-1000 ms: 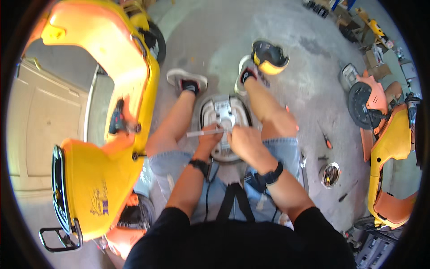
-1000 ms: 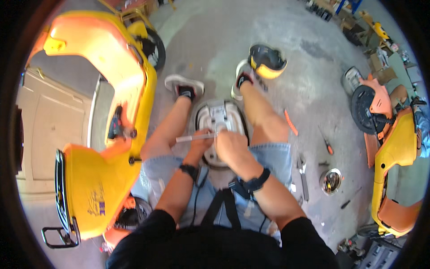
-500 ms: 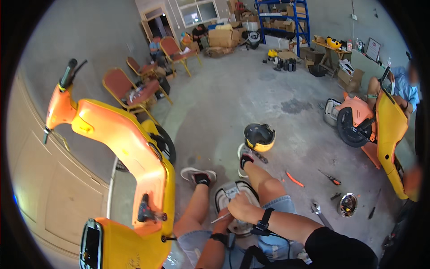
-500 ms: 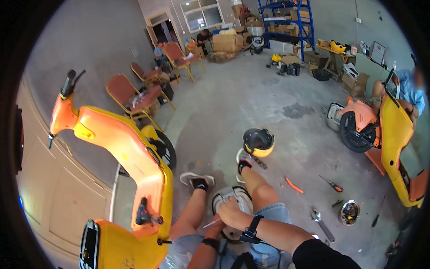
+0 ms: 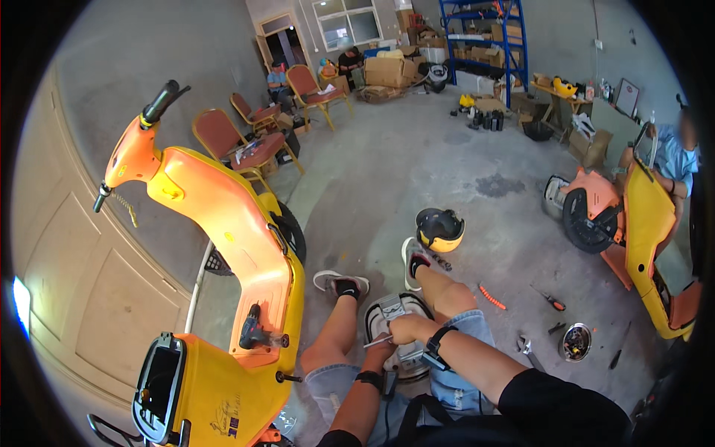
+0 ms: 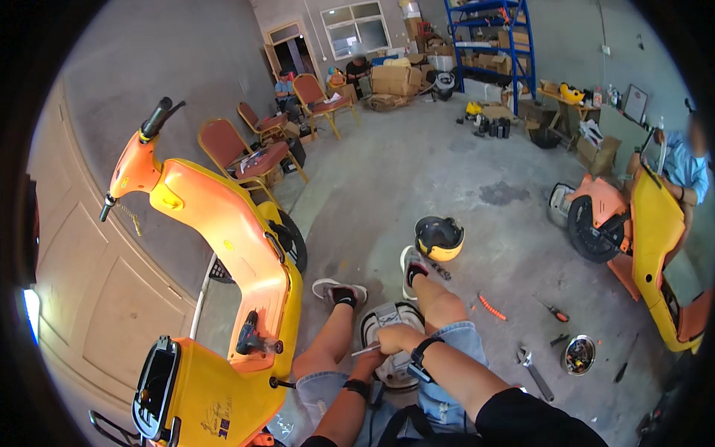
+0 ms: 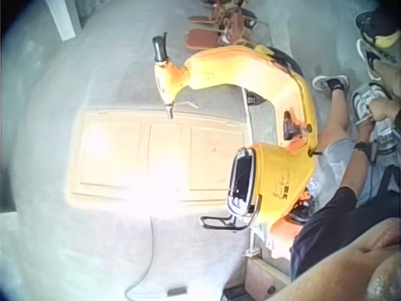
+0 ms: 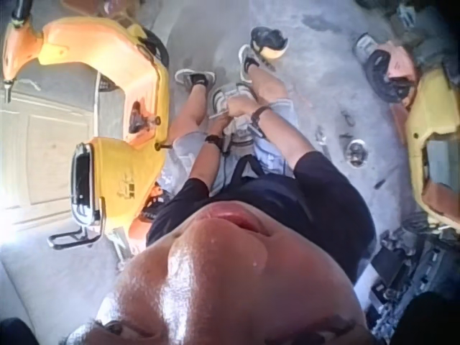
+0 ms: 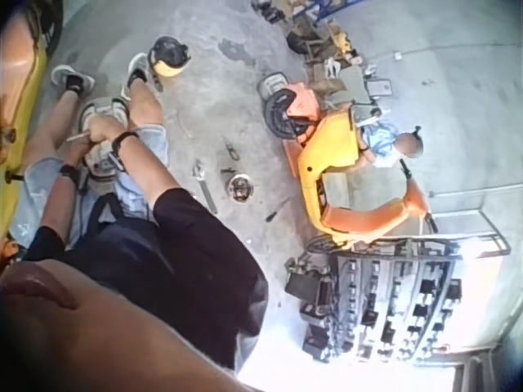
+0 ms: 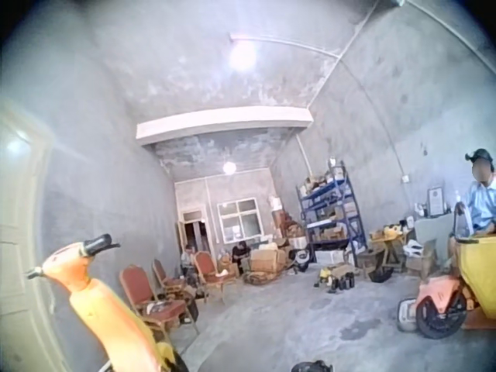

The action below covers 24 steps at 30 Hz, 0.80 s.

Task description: Repairing or assembling a metal component of a scooter using hand tools.

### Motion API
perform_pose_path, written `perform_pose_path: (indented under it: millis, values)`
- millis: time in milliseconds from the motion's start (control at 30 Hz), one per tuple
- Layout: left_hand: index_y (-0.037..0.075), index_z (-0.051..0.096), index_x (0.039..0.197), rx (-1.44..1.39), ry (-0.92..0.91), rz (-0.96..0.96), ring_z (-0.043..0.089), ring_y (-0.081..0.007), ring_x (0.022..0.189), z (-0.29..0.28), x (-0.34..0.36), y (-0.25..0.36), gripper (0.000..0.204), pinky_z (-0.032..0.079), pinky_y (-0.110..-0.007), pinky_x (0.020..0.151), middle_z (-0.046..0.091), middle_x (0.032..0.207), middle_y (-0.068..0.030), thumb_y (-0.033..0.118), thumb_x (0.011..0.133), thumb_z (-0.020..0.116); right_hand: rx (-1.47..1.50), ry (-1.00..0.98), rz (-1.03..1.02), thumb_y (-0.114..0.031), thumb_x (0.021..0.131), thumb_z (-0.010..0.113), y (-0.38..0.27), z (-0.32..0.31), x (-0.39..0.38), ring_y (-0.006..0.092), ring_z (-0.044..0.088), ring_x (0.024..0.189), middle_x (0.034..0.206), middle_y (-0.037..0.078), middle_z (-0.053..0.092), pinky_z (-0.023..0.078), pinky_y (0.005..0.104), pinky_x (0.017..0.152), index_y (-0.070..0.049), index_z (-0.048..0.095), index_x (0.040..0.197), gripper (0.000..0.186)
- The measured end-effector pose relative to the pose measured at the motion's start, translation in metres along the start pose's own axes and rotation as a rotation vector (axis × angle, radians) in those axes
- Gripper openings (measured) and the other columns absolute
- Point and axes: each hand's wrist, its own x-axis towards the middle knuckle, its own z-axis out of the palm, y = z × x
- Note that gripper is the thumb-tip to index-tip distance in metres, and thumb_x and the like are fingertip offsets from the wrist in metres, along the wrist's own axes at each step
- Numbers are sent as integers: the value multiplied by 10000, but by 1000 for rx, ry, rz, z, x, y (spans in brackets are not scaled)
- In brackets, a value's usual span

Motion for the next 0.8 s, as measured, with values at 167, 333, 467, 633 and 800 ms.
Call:
perform_pose_path:
  millis: [167, 333, 467, 633, 800]
  values:
    - [78, 646, 1081, 168, -35, -114, 608, -346, 1008, -20, -32, 25, 404, 480, -398, 849, 638, 1063, -201, 375, 818, 571, -12, -44, -13, -192, 685, 575, 0, 14, 6, 356, 653, 853, 893, 211, 668, 509, 436, 741, -22, 704, 839, 262]
    - [84, 634, 1126, 305, -27, -203, 610, -328, 1035, -65, -74, 128, 394, 483, -390, 872, 627, 1121, -182, 321, 825, 541, 3, -44, 36, -234, 743, 545, 29, 22, 3, 286, 666, 731, 762, 125, 691, 508, 412, 682, -57, 713, 813, 254]
    - [121, 616, 1183, 420, -248, -216, 607, -305, 1071, -75, -85, 160, 380, 475, -441, 874, 621, 1179, -133, 230, 842, 489, 152, -142, 65, -203, 736, 556, 19, 19, 9, 243, 644, 610, 666, 130, 667, 504, 385, 621, -37, 704, 682, 229]
    - [99, 661, 1111, 388, -250, -181, 614, -298, 1065, -80, -85, 202, 363, 474, -455, 877, 635, 1157, -127, 256, 841, 476, -195, -177, 67, -158, 735, 637, 100, 74, 60, 324, 653, 750, 795, 131, 683, 514, 397, 660, -109, 713, 838, 138]
    - [89, 680, 1063, 339, -133, -213, 624, -301, 1040, -103, -123, 201, 349, 488, -442, 857, 652, 1111, -134, 295, 838, 511, -310, -229, -121, -155, 670, 703, 41, 41, 25, 323, 651, 735, 780, 120, 680, 517, 409, 666, -152, 704, 897, 226]
